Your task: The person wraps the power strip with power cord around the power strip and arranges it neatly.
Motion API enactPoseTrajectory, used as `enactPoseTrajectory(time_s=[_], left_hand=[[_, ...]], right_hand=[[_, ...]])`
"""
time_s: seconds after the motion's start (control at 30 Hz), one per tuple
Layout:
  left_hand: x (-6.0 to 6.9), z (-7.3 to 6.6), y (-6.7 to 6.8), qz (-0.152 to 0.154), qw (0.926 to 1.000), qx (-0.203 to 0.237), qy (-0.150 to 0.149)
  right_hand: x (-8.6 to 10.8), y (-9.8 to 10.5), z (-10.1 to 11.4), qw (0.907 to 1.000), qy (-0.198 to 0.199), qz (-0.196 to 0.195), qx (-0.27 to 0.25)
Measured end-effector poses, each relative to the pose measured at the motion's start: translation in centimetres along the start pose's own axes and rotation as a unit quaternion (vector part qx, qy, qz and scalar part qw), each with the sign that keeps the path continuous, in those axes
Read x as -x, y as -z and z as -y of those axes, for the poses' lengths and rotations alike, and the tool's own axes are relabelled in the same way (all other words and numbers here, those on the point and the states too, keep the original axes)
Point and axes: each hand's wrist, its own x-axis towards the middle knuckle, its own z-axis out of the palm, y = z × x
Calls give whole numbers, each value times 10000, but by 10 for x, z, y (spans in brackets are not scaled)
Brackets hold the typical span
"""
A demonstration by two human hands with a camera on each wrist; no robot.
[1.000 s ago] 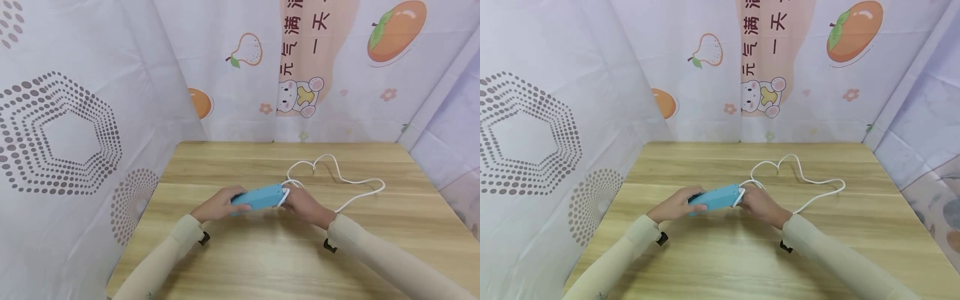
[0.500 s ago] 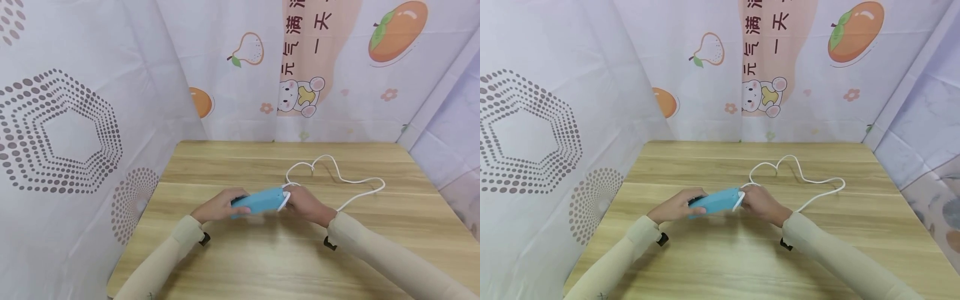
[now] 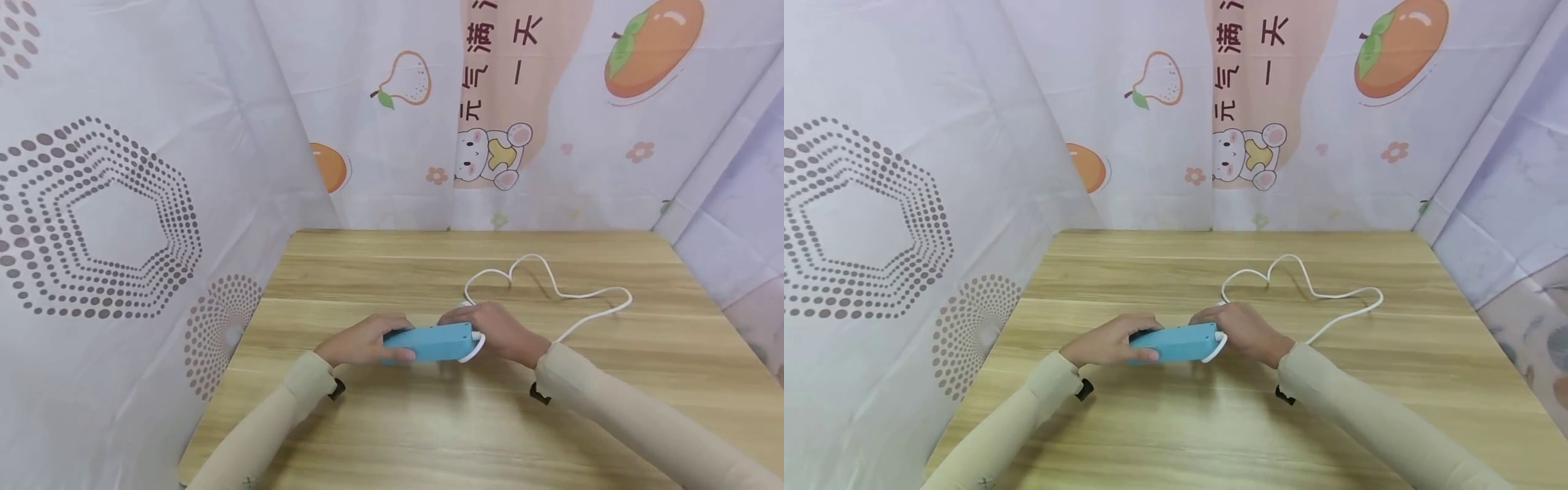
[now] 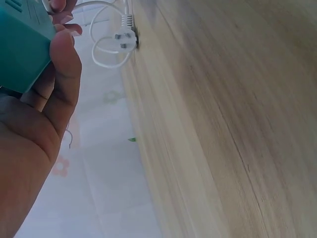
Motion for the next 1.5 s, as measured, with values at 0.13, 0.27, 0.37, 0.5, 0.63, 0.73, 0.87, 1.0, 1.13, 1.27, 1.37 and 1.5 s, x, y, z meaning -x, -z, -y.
enactPoseTrajectory(time_s=[0.13,0.27,0.37,0.5,0.63,0.73,0.87,1.0,1.13,1.27,1.37,1.5], left_hand=[[2,-1,0,2,9999,-62,86],[-3,-4,-3,67,9993,-334,146],[-7,-7,-5,49,9970,-751,178],[-8,-11,-6,-29,9927,-1175,254],[-6,-11,-7,-36,9888,-1462,291],[-6,-13,-9,-71,9827,-1826,287],[-6,-16,-12,-118,9722,-2323,261],[-5,-17,-15,-201,9637,-2630,415],[-4,-16,-21,-300,9566,-2805,734],[-4,-16,-25,-462,9474,-3028,924],[-4,-16,-27,-598,9414,-3172,978],[-3,-12,-29,-847,9300,-3406,1097]], right_hand=[[-2,3,2,9994,125,70,321],[1,5,2,9969,25,268,734],[3,5,3,9931,-104,372,1106],[1,3,7,9891,-144,410,1404],[-2,3,12,9862,-196,497,1569],[-4,4,15,9838,-233,548,1690],[-5,4,17,9803,-260,571,1872],[-7,4,19,9799,-525,460,1871],[-11,3,22,9803,-775,306,1792],[-13,2,24,9798,-877,197,1787],[-13,2,25,9805,-881,17,1755],[-16,5,28,9827,-806,-315,1638]])
